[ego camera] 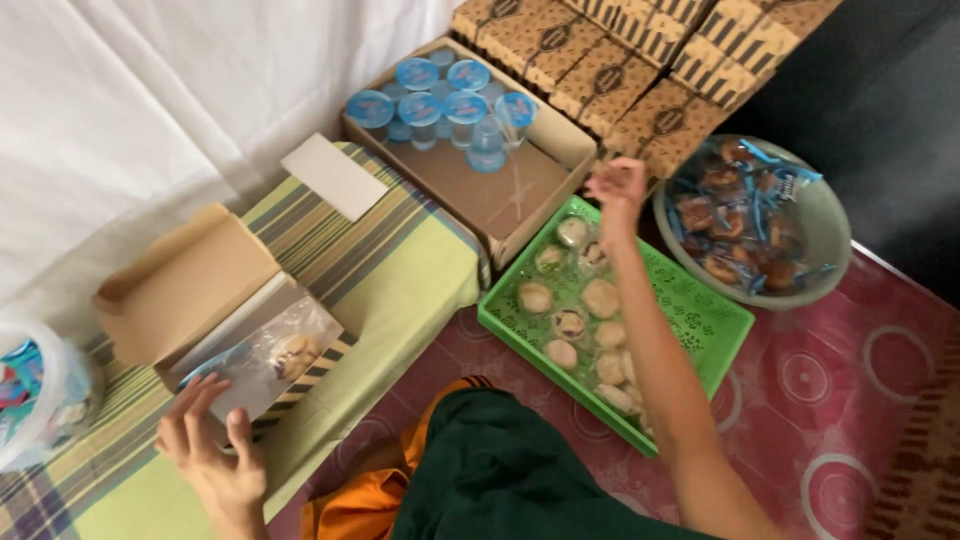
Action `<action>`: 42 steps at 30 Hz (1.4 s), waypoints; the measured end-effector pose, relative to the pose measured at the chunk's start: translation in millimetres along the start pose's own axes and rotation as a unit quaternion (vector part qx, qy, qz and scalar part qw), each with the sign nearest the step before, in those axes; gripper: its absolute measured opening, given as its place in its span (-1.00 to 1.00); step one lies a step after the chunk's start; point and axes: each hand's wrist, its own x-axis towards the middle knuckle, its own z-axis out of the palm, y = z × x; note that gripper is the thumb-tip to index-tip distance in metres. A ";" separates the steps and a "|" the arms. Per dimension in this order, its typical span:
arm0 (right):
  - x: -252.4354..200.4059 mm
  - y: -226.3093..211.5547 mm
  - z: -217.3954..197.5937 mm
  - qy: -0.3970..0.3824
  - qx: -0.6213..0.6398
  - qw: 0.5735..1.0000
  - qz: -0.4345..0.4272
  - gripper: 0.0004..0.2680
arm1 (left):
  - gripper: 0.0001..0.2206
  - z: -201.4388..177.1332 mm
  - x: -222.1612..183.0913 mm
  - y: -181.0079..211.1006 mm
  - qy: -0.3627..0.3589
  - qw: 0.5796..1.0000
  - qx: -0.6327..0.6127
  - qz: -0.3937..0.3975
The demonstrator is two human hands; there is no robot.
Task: Packing various snack items like small packets, water cups, and wrapped food into cardboard boxes.
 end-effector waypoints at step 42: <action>-62.5 -55.8 -41.7 0.050 -0.398 0.852 -0.336 -0.82 | -0.61 13.3 -2.0 -15.2 0.026 0.999 0.028 -0.012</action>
